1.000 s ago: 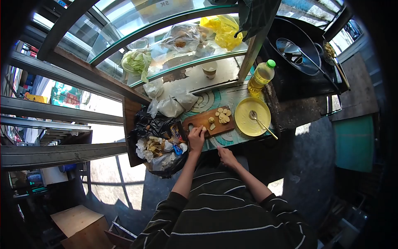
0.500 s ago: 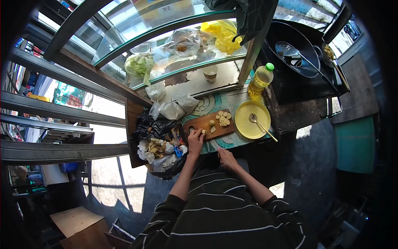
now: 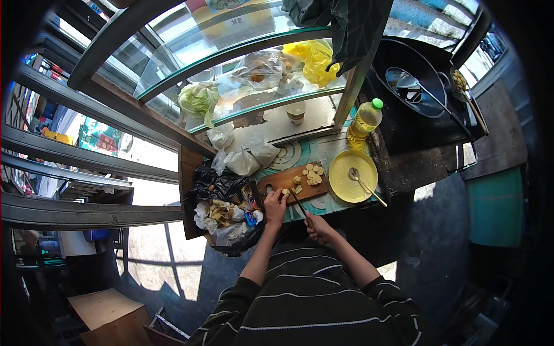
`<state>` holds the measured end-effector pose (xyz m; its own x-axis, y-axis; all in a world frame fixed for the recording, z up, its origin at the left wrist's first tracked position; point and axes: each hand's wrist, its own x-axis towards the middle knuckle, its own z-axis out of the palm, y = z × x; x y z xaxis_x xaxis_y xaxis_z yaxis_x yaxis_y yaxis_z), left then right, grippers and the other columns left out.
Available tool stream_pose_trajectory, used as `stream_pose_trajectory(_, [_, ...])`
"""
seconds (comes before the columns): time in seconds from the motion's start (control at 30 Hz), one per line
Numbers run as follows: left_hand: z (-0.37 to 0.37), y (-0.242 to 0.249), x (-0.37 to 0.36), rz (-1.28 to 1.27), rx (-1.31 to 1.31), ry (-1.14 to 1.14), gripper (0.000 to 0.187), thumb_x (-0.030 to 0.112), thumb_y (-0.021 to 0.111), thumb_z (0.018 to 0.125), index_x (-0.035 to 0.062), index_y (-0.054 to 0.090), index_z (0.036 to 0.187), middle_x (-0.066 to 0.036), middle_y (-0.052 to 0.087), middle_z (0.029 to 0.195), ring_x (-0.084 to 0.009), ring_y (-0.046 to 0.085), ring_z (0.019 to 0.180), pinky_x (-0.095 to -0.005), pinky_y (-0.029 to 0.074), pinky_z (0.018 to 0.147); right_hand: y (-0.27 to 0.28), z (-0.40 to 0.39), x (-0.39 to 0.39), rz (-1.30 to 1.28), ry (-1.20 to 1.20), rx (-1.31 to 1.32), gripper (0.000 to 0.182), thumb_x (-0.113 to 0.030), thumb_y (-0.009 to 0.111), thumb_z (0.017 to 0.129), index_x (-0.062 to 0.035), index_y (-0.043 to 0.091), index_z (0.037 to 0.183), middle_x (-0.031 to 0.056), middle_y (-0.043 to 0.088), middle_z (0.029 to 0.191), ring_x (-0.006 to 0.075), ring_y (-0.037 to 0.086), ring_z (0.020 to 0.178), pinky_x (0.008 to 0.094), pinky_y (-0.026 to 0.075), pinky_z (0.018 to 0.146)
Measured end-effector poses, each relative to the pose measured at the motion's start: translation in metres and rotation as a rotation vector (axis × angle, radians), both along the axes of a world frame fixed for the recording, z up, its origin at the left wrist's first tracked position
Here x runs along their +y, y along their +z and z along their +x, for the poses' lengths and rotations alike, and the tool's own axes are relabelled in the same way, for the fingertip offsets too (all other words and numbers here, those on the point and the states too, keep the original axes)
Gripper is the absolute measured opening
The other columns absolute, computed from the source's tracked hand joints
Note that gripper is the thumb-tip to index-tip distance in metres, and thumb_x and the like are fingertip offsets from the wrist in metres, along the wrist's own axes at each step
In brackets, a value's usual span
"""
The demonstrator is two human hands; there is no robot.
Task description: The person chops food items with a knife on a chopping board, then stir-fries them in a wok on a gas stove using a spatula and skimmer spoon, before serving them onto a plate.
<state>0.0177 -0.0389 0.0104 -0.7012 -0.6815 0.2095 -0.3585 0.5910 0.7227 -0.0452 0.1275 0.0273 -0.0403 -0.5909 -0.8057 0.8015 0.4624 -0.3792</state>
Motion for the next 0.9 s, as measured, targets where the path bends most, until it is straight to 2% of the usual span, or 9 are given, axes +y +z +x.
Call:
stream_pose_trajectory(0.1, [-0.003, 0.012, 0.002, 0.103, -0.060, 0.023, 0.027, 0.011, 0.068, 0.070, 0.0016, 0.062, 0.095, -0.014, 0.056, 0.080, -0.0270, 0.057, 0.069, -0.0346, 0.046, 0.064, -0.005, 0.004, 0.006, 0.014, -0.001, 0.139, 0.041, -0.047, 0.034, 0.090, -0.0100, 0.041, 0.072, -0.0015, 0.032, 0.047, 0.0090, 0.027, 0.034, 0.0248, 0.027, 0.035])
stream_pose_trajectory(0.17, [-0.006, 0.020, 0.006, -0.116, -0.054, 0.048, 0.025, 0.012, 0.066, 0.072, 0.0031, 0.062, 0.095, -0.014, 0.054, 0.090, -0.0283, 0.055, 0.082, -0.0347, 0.045, 0.070, -0.011, 0.005, 0.007, -0.006, -0.029, 0.200, 0.039, -0.043, 0.036, 0.090, -0.0085, 0.045, 0.074, -0.0005, 0.035, 0.048, 0.0101, 0.031, 0.036, 0.0260, 0.029, 0.036])
stream_pose_trajectory(0.23, [-0.007, 0.032, 0.008, -0.148, -0.029, -0.032, 0.024, 0.013, 0.065, 0.073, 0.0054, 0.063, 0.095, -0.013, 0.053, 0.097, -0.0292, 0.052, 0.091, -0.0364, 0.043, 0.077, -0.014, 0.007, 0.012, 0.027, 0.034, 0.567, 0.037, -0.041, 0.041, 0.088, -0.0063, 0.052, 0.081, 0.0067, 0.047, 0.052, 0.0185, 0.046, 0.041, 0.0299, 0.036, 0.040])
stream_pose_trajectory(0.27, [-0.008, 0.036, 0.009, -0.179, -0.002, -0.110, 0.023, 0.014, 0.064, 0.073, 0.0076, 0.064, 0.095, -0.013, 0.051, 0.103, -0.0301, 0.048, 0.100, -0.0381, 0.041, 0.083, -0.015, 0.007, 0.014, 0.028, 0.034, 0.567, 0.037, -0.041, 0.041, 0.088, -0.0063, 0.052, 0.081, 0.0067, 0.047, 0.052, 0.0185, 0.046, 0.041, 0.0299, 0.036, 0.040])
stream_pose_trajectory(0.33, [-0.010, 0.036, 0.013, -0.280, -0.021, -0.170, 0.023, 0.015, 0.064, 0.073, 0.0099, 0.064, 0.096, -0.012, 0.050, 0.107, -0.0306, 0.045, 0.105, -0.0414, 0.037, 0.087, -0.012, 0.004, 0.015, 0.113, 0.164, 1.024, 0.035, -0.037, 0.042, 0.088, -0.0035, 0.055, 0.089, 0.0102, 0.054, 0.058, 0.0208, 0.055, 0.051, 0.0322, 0.042, 0.047])
stream_pose_trajectory(0.37, [-0.011, 0.036, 0.015, -0.383, -0.041, -0.229, 0.023, 0.017, 0.063, 0.074, 0.0121, 0.064, 0.096, -0.012, 0.049, 0.111, -0.0312, 0.042, 0.110, -0.0448, 0.033, 0.091, -0.011, 0.002, 0.016, 0.112, 0.166, 1.029, 0.035, -0.037, 0.042, 0.088, -0.0035, 0.055, 0.089, 0.0102, 0.054, 0.058, 0.0208, 0.055, 0.051, 0.0322, 0.042, 0.047])
stream_pose_trajectory(0.43, [-0.011, 0.024, 0.017, -0.382, -0.092, -0.264, 0.023, 0.023, 0.062, 0.074, 0.0166, 0.065, 0.095, -0.012, 0.044, 0.119, -0.0301, 0.036, 0.117, -0.0518, 0.024, 0.096, 0.017, 0.000, 0.016, 0.266, 0.276, 1.199, 0.034, -0.036, 0.044, 0.087, -0.0041, 0.056, 0.095, 0.0163, 0.060, 0.071, 0.0314, 0.060, 0.067, 0.0391, 0.045, 0.058])
stream_pose_trajectory(0.53, [-0.012, 0.014, 0.021, -0.433, -0.171, -0.237, 0.023, 0.027, 0.062, 0.074, 0.0190, 0.066, 0.095, -0.012, 0.041, 0.123, -0.0294, 0.033, 0.120, -0.0544, 0.021, 0.096, 0.033, -0.003, 0.018, 0.320, 0.333, 1.211, 0.034, -0.036, 0.046, 0.086, -0.0044, 0.056, 0.095, 0.0186, 0.061, 0.077, 0.0370, 0.058, 0.076, 0.0439, 0.044, 0.065])
stream_pose_trajectory(0.9, [-0.016, 0.005, 0.007, -0.371, -0.164, -0.256, 0.024, 0.027, 0.060, 0.077, 0.0169, 0.064, 0.098, -0.012, 0.044, 0.122, -0.0299, 0.032, 0.121, -0.0544, 0.021, 0.096, 0.053, -0.006, 0.045, 0.416, 0.410, 1.209, 0.031, -0.035, 0.046, 0.085, -0.0059, 0.055, 0.092, 0.0194, 0.060, 0.075, 0.0375, 0.058, 0.075, 0.0443, 0.044, 0.062])
